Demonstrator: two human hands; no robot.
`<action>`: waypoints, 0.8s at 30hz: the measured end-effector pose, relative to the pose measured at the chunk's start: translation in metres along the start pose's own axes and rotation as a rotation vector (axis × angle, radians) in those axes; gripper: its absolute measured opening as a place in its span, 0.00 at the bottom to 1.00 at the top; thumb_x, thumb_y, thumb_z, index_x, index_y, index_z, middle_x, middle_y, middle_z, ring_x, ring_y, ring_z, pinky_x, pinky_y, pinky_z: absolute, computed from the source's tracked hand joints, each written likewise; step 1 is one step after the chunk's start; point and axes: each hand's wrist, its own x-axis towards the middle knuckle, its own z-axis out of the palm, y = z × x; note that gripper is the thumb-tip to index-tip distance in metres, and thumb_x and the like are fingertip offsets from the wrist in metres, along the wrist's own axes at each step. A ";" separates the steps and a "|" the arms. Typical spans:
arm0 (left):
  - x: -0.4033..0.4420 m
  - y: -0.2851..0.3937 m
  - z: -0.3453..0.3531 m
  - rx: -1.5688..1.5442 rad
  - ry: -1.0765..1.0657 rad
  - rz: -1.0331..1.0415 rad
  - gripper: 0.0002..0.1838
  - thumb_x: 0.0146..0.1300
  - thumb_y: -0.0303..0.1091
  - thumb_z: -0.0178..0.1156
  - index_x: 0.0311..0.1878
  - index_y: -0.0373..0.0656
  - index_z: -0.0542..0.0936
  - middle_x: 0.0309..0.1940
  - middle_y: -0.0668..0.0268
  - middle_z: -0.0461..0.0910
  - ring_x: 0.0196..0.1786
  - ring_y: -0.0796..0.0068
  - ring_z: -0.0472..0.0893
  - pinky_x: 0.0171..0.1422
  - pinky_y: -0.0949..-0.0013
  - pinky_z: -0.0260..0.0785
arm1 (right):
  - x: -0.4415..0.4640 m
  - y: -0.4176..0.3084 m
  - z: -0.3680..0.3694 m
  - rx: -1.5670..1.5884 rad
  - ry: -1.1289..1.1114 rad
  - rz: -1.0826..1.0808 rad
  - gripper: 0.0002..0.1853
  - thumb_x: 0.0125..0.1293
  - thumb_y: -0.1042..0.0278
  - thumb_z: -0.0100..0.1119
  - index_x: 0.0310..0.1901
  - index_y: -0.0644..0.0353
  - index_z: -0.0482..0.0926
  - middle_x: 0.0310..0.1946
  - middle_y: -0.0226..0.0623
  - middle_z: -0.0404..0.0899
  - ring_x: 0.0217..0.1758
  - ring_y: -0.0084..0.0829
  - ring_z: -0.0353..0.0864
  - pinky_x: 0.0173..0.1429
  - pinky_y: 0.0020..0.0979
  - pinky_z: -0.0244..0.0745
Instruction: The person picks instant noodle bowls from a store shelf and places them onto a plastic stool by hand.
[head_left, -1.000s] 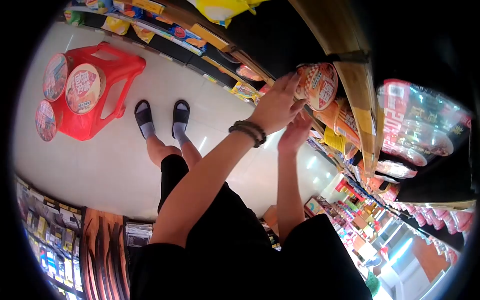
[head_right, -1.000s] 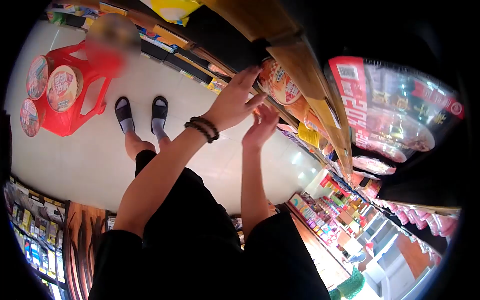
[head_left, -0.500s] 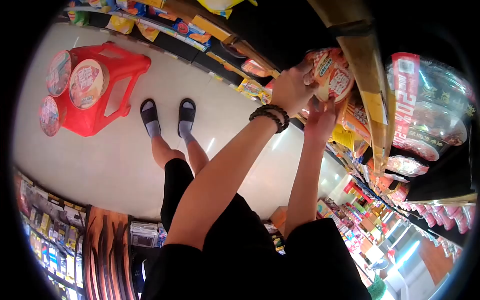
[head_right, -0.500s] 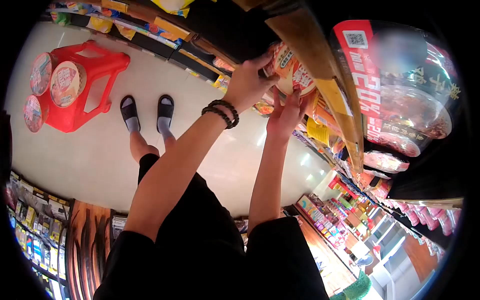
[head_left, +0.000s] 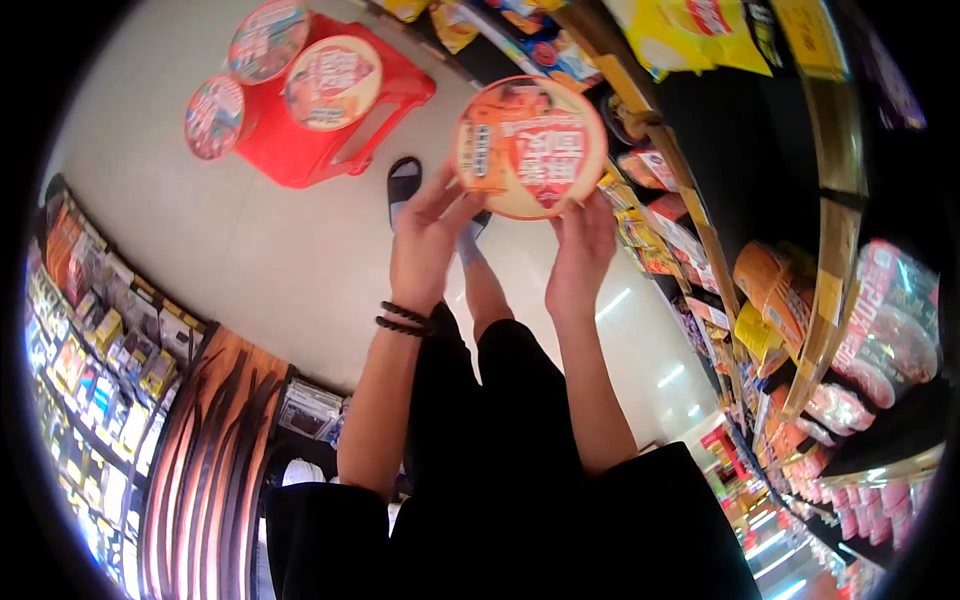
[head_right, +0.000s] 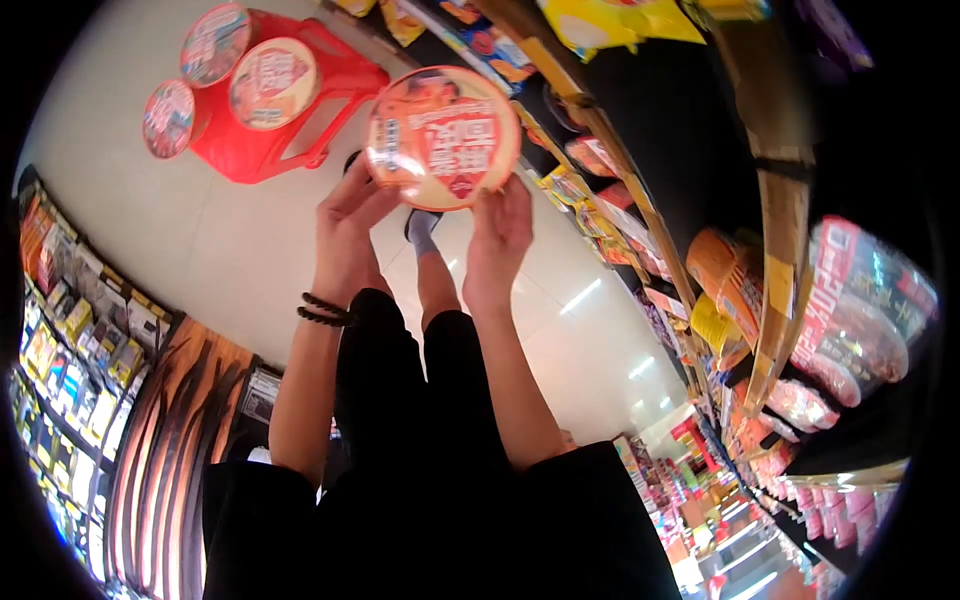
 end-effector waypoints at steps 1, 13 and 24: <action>-0.003 0.007 -0.021 -0.011 0.041 0.000 0.25 0.63 0.22 0.55 0.64 0.33 0.69 0.55 0.63 0.76 0.57 0.76 0.74 0.62 0.72 0.65 | -0.004 0.007 0.013 -0.046 -0.084 0.012 0.18 0.68 0.77 0.52 0.58 0.67 0.67 0.55 0.39 0.73 0.59 0.27 0.72 0.61 0.27 0.68; -0.022 0.030 -0.225 -0.248 0.411 0.017 0.26 0.66 0.24 0.52 0.68 0.37 0.63 0.61 0.63 0.71 0.63 0.71 0.70 0.68 0.62 0.62 | -0.038 0.086 0.175 -0.215 -0.789 0.162 0.20 0.69 0.76 0.48 0.61 0.71 0.63 0.56 0.43 0.73 0.58 0.29 0.74 0.59 0.27 0.71; 0.030 -0.012 -0.288 -0.484 0.565 0.026 0.27 0.64 0.19 0.53 0.67 0.34 0.63 0.62 0.61 0.70 0.62 0.68 0.71 0.68 0.60 0.65 | -0.008 0.157 0.253 -0.310 -0.736 0.400 0.21 0.67 0.72 0.51 0.61 0.65 0.65 0.55 0.36 0.75 0.53 0.26 0.76 0.54 0.29 0.72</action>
